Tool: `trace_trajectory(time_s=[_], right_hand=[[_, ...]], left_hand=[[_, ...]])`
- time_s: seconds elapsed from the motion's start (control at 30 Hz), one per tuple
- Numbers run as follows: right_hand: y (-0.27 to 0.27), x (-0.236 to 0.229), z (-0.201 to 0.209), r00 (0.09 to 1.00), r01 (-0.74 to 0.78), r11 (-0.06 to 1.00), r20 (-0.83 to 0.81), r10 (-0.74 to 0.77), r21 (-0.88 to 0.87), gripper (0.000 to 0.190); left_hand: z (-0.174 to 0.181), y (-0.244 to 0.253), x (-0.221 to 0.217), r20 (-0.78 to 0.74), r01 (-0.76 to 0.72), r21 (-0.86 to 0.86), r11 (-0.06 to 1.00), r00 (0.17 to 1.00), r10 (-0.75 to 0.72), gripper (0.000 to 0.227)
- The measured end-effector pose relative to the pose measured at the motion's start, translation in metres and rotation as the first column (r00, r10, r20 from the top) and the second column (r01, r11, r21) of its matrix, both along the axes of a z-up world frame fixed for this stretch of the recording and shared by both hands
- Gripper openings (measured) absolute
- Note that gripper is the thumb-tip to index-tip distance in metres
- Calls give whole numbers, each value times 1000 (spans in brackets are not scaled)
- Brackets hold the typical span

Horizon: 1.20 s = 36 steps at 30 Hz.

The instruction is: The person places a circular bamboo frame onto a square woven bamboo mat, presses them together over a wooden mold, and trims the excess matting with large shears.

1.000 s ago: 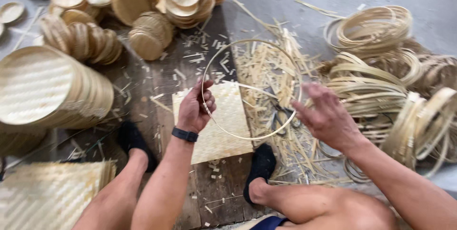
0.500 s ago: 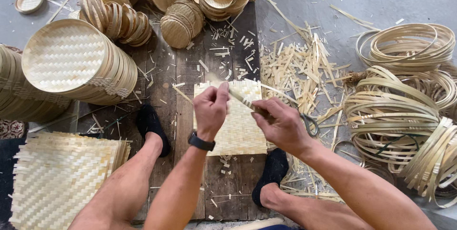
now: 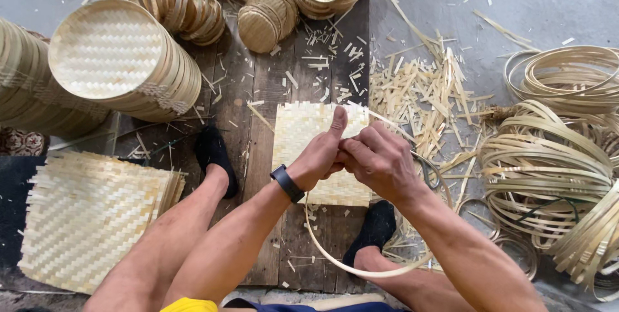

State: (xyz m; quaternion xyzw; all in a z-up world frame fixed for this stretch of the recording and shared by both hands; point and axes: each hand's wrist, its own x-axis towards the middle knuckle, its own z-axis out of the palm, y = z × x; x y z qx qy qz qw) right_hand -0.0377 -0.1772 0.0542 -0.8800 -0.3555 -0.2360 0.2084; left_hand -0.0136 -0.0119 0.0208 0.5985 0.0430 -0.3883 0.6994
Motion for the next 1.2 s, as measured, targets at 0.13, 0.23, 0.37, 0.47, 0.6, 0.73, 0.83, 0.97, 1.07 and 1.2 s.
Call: trace_trajectory(time_s=[0.13,0.23,0.37,0.47,0.6,0.73,0.83,0.97,1.07,1.2], right_hand=[[0,-1,-11,1000,20,999,-12,-20,44,19],[-5,-1,-22,998,35,999,-44,-34,35,17],[-21,18,-32,987,73,997,-143,-70,12,24],[-65,25,-23,562,633,762,-758,-331,136,28],[-98,20,-36,499,717,267,-741,449,644,44],[-104,5,-68,473,738,137,-651,593,661,44],[-94,6,-81,487,756,20,-582,651,654,46],[-92,6,-91,529,685,-44,-454,717,727,47],[-102,11,-96,397,735,201,-650,648,648,39],[-97,9,-100,155,751,337,-648,746,568,51]], left_hand=[[-18,-4,-3,-26,-86,-3,996,996,86,78],[-26,-7,-2,-33,-127,-27,992,991,126,79],[-38,-1,2,5,-36,-76,996,999,36,63],[-54,27,13,51,-322,-298,899,934,352,45],[-70,49,19,-158,-607,-547,576,751,641,36],[-78,58,22,-205,-628,-604,490,717,667,42],[-77,56,23,-221,-658,-595,461,686,694,47],[-65,64,23,-184,-557,-574,600,802,569,44],[-52,83,33,-103,-336,-213,917,941,321,40],[-51,78,35,-85,-292,-107,950,955,284,34]])
